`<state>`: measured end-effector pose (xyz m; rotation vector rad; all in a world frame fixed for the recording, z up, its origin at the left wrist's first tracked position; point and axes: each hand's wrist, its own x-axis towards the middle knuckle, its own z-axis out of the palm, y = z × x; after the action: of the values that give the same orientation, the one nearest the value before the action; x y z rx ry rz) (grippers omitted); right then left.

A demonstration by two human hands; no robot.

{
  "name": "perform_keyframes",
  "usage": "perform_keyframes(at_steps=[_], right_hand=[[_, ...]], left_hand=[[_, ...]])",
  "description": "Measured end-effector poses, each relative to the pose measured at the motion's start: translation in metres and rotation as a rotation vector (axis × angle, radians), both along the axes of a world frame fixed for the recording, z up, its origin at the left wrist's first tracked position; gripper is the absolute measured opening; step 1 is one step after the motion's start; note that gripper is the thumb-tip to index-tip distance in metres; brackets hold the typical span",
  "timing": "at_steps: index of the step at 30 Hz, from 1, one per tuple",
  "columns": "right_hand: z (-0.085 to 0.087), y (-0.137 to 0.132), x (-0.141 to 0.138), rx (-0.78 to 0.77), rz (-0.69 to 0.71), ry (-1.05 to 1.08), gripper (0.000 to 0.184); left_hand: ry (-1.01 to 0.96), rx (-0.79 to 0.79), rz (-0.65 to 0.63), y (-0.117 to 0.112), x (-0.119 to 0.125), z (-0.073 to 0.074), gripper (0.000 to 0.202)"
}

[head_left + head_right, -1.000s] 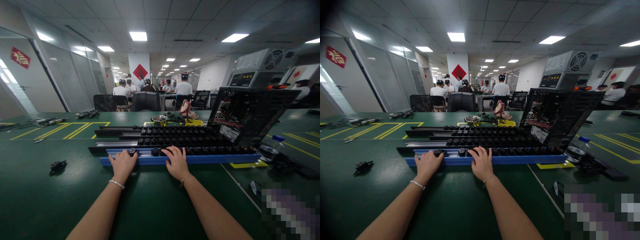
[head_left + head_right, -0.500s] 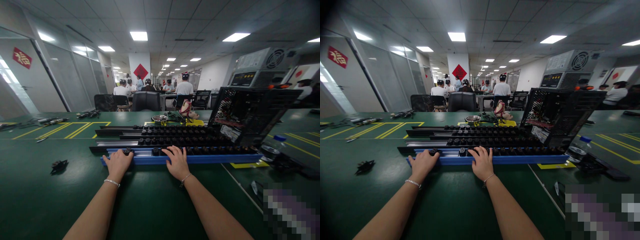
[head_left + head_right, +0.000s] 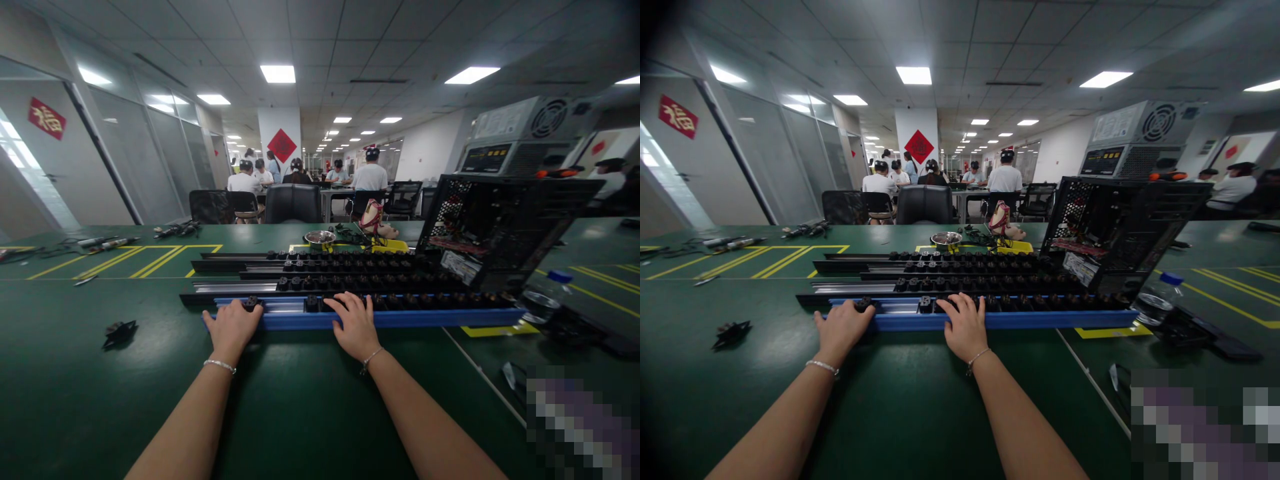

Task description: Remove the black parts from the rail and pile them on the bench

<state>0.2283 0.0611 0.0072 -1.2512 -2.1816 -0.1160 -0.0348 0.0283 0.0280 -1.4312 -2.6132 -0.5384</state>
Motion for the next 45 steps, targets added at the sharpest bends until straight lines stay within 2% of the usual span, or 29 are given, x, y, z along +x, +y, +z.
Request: perform_keyframes(at_steps=[20, 31, 45], right_hand=[[-0.002, 0.002, 0.0, 0.012, -0.009, -0.029, 0.051], [0.0, 0.001, 0.0, 0.001, -0.007, -0.021, 0.05], [0.0, 0.0, 0.0, 0.009, -0.003, -0.015, 0.049]], left_hand=[[-0.012, -0.001, 0.035, -0.001, -0.013, 0.0, 0.054], [0.048, 0.005, 0.087, -0.003, -0.024, -0.001, 0.051], [0.1, 0.0, 0.075, -0.004, -0.032, -0.002, 0.053]])
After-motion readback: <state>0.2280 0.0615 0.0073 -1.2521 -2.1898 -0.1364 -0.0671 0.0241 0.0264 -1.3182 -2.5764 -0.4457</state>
